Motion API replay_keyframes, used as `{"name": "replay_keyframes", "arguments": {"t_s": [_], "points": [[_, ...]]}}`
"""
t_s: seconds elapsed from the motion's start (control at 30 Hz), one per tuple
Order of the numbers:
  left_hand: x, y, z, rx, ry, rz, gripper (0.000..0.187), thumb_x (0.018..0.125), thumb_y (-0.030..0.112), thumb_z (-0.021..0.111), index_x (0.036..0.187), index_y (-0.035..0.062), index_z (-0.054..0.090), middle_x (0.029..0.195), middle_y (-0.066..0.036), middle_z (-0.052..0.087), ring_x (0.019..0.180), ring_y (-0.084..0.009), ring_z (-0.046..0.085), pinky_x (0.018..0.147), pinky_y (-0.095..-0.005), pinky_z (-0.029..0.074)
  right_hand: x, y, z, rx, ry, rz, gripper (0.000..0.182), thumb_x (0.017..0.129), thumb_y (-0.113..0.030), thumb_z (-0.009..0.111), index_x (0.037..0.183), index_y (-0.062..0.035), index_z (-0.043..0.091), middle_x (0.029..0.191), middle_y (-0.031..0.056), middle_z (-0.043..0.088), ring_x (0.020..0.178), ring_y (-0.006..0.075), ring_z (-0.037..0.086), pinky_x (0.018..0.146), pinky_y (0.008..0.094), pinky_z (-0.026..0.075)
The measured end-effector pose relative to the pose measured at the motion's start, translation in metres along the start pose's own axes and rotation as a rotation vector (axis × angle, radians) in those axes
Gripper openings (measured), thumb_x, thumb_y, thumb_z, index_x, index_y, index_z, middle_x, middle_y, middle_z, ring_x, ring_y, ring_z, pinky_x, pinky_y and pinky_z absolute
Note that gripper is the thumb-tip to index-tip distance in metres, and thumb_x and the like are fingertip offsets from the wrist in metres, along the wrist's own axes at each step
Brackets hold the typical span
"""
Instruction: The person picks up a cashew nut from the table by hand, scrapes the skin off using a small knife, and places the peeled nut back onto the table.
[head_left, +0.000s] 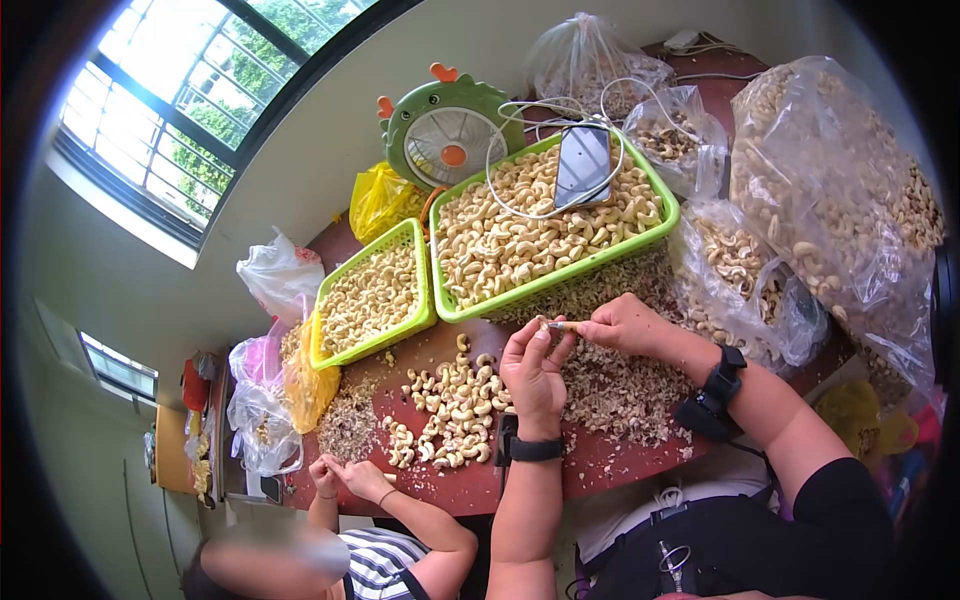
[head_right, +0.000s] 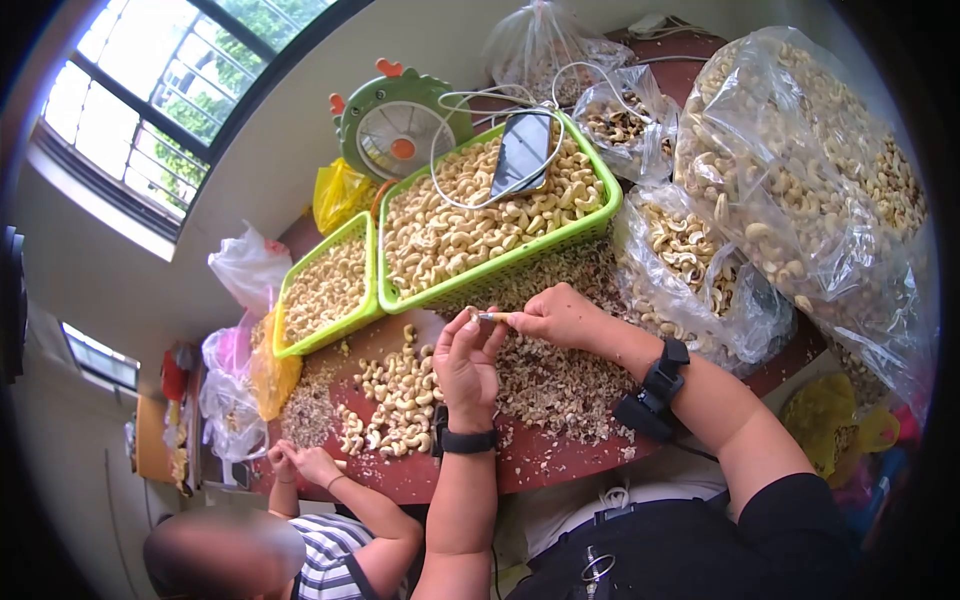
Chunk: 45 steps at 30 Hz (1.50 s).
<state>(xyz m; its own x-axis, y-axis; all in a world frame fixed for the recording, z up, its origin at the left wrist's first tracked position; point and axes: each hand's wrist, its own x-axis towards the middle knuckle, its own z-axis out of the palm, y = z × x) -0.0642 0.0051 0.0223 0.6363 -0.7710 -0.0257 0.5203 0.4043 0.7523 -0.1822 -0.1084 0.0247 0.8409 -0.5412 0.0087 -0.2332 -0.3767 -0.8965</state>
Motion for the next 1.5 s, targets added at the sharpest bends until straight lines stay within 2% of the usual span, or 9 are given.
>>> {"name": "replay_keyframes", "arguments": {"t_s": [0.13, 0.37, 0.63, 0.73, 0.97, 1.03, 1.27, 1.33, 1.5], "points": [[0.002, -0.004, -0.006, -0.048, 0.005, -0.007, 0.012, 0.075, -0.002, 0.05, 0.087, -0.0013, 0.05, 0.087, -0.011, 0.057, 0.084, -0.0241, 0.058, 0.074, -0.0367, 0.052, 0.001, 0.001, 0.001, -0.008, 0.011, -0.015, 0.043, 0.077, -0.04, 0.052, 0.062, 0.0001, 0.058, 0.046, 0.0087, 0.046, 0.043, 0.0128, 0.043, 0.043, 0.0285, 0.036], [0.002, -0.004, -0.007, -0.072, -0.034, -0.027, 0.009, 0.074, -0.002, 0.049, 0.083, -0.0003, 0.049, 0.085, -0.012, 0.056, 0.083, -0.0231, 0.058, 0.076, -0.037, 0.051, -0.001, -0.001, 0.001, 0.121, 0.005, 0.057, 0.04, 0.079, -0.035, 0.052, 0.061, 0.0007, 0.057, 0.045, 0.0028, 0.044, 0.044, 0.0078, 0.039, 0.041, 0.0262, 0.034], [0.002, -0.001, -0.004, -0.041, 0.033, -0.073, 0.019, 0.078, 0.001, 0.048, 0.097, -0.0005, 0.047, 0.089, -0.012, 0.056, 0.085, -0.0242, 0.058, 0.075, -0.0374, 0.051, 0.0, 0.0, 0.002, 0.105, -0.006, 0.06, 0.043, 0.079, -0.038, 0.052, 0.061, 0.0015, 0.057, 0.044, 0.0024, 0.043, 0.043, 0.0078, 0.038, 0.04, 0.0259, 0.033], [0.002, -0.001, -0.004, -0.036, 0.008, -0.081, 0.014, 0.08, 0.002, 0.049, 0.094, 0.0003, 0.049, 0.09, -0.01, 0.055, 0.084, -0.022, 0.057, 0.074, -0.0401, 0.051, 0.0, 0.0, 0.002, 0.078, 0.007, 0.042, 0.044, 0.079, -0.039, 0.051, 0.063, 0.0015, 0.057, 0.044, 0.003, 0.044, 0.043, 0.0082, 0.039, 0.04, 0.0258, 0.034], [0.002, 0.0, -0.004, -0.067, -0.003, -0.084, 0.012, 0.08, 0.001, 0.047, 0.092, 0.0, 0.049, 0.089, -0.01, 0.055, 0.084, -0.0225, 0.057, 0.074, -0.0401, 0.051, 0.001, -0.001, 0.002, 0.047, 0.002, 0.037, 0.044, 0.078, -0.039, 0.052, 0.065, 0.0013, 0.058, 0.045, 0.0036, 0.044, 0.043, 0.0085, 0.04, 0.041, 0.0257, 0.035], [0.002, -0.001, -0.004, -0.048, -0.005, -0.08, 0.016, 0.078, 0.003, 0.046, 0.093, -0.0011, 0.048, 0.086, -0.012, 0.057, 0.082, -0.0239, 0.058, 0.075, -0.0376, 0.051, 0.001, -0.001, 0.002, 0.042, 0.002, 0.043, 0.043, 0.078, -0.04, 0.052, 0.065, 0.0013, 0.058, 0.045, 0.0036, 0.045, 0.043, 0.0086, 0.04, 0.041, 0.0257, 0.035], [0.002, -0.002, -0.004, -0.13, -0.031, -0.097, 0.015, 0.077, 0.004, 0.046, 0.091, -0.0015, 0.049, 0.084, -0.011, 0.057, 0.081, -0.0223, 0.058, 0.077, -0.0371, 0.05, 0.001, 0.0, 0.003, 0.15, 0.005, 0.06, 0.042, 0.08, -0.035, 0.052, 0.058, 0.0001, 0.055, 0.044, -0.001, 0.041, 0.042, 0.0059, 0.036, 0.039, 0.0241, 0.031], [0.003, -0.002, -0.003, -0.088, 0.059, -0.08, 0.015, 0.078, 0.004, 0.048, 0.091, -0.0016, 0.049, 0.084, -0.011, 0.057, 0.08, -0.0214, 0.058, 0.076, -0.0347, 0.051, 0.001, 0.001, 0.003, 0.148, -0.004, 0.061, 0.043, 0.081, -0.035, 0.052, 0.056, -0.0005, 0.053, 0.044, -0.002, 0.04, 0.042, 0.0053, 0.034, 0.038, 0.0237, 0.03], [0.007, -0.003, -0.011, -0.066, 0.065, -0.066, 0.014, 0.079, 0.002, 0.05, 0.092, -0.0013, 0.049, 0.086, -0.012, 0.058, 0.079, -0.0199, 0.058, 0.073, -0.0307, 0.052, 0.002, 0.003, 0.003, 0.182, -0.01, 0.042, 0.045, 0.082, -0.035, 0.051, 0.052, -0.0023, 0.05, 0.044, -0.0035, 0.039, 0.041, 0.0046, 0.033, 0.038, 0.0229, 0.028]]}}
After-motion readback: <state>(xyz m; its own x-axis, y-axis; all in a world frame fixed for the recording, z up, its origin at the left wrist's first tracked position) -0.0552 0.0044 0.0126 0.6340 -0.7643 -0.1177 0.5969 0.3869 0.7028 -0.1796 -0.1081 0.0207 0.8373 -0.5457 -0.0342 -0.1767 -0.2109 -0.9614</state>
